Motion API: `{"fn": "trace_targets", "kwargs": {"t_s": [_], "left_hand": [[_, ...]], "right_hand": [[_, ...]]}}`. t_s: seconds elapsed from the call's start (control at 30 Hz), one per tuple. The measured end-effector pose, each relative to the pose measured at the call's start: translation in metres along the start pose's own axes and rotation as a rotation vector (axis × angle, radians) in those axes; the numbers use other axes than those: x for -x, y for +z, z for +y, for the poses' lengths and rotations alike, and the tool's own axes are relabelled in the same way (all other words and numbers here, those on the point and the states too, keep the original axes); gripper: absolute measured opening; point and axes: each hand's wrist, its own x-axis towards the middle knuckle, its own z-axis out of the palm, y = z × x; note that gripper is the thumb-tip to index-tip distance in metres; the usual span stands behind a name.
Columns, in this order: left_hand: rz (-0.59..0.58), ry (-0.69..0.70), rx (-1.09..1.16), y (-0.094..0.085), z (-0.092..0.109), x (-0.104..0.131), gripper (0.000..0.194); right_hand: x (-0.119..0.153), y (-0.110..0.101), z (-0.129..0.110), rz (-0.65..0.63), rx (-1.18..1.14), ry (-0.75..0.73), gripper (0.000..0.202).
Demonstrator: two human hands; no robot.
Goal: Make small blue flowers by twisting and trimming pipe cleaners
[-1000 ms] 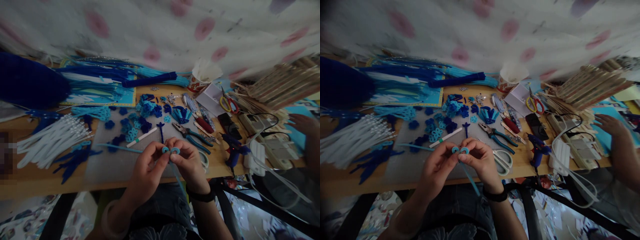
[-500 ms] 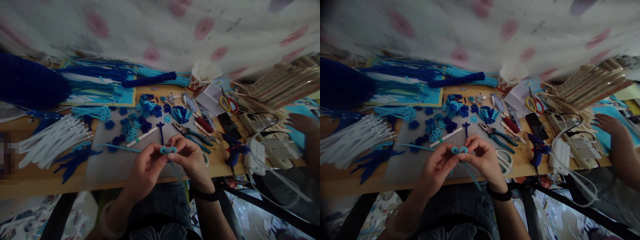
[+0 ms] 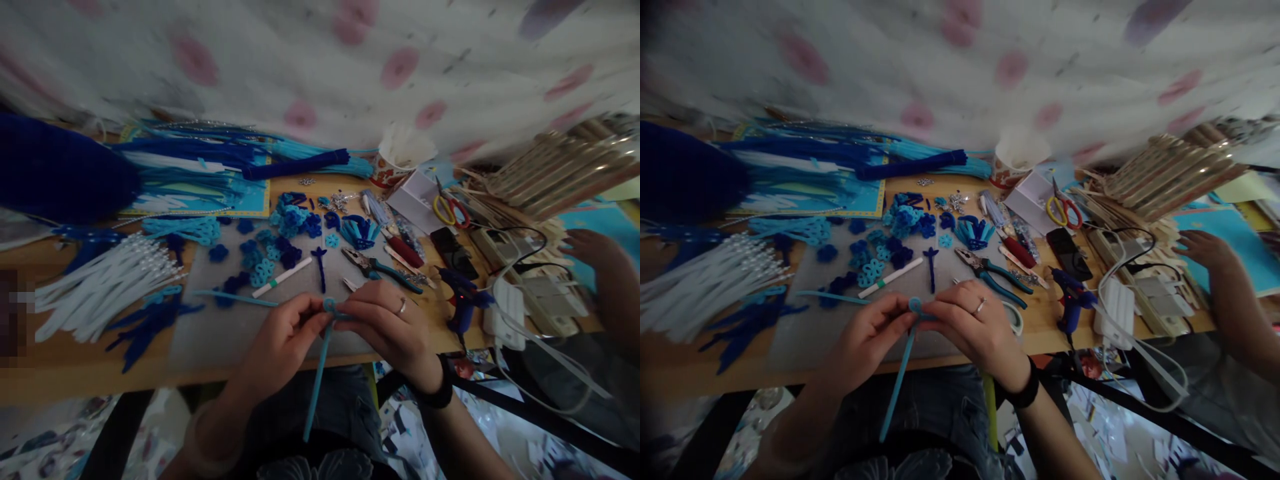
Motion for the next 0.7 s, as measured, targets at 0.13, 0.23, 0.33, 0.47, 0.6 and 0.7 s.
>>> {"fn": "trace_targets", "kwargs": {"t_s": [0.13, 0.23, 0.33, 0.47, 0.6, 0.7], "left_hand": [[-0.028, -0.018, -0.069, -0.001, 0.002, 0.002, 0.016], [0.0, 0.051, -0.199, -0.001, 0.002, 0.003, 0.014], [0.053, 0.167, -0.362, -0.001, 0.001, 0.004, 0.011], [0.035, 0.234, -0.399, -0.005, -0.004, 0.003, 0.011], [0.014, 0.064, -0.169, -0.008, -0.006, 0.0, 0.009], [0.007, -0.017, -0.006, -0.007, -0.004, -0.001, 0.01]], "right_hand": [[-0.003, -0.001, 0.0, 0.002, 0.036, -0.092, 0.015], [-0.007, -0.002, -0.002, -0.023, 0.104, -0.12, 0.012], [-0.01, -0.003, -0.005, -0.076, 0.19, -0.078, 0.022], [-0.013, -0.003, -0.007, -0.132, 0.187, 0.014, 0.031], [-0.015, -0.004, -0.008, -0.114, 0.124, -0.046, 0.023], [-0.016, -0.006, -0.008, -0.081, 0.059, -0.07, 0.016]]}}
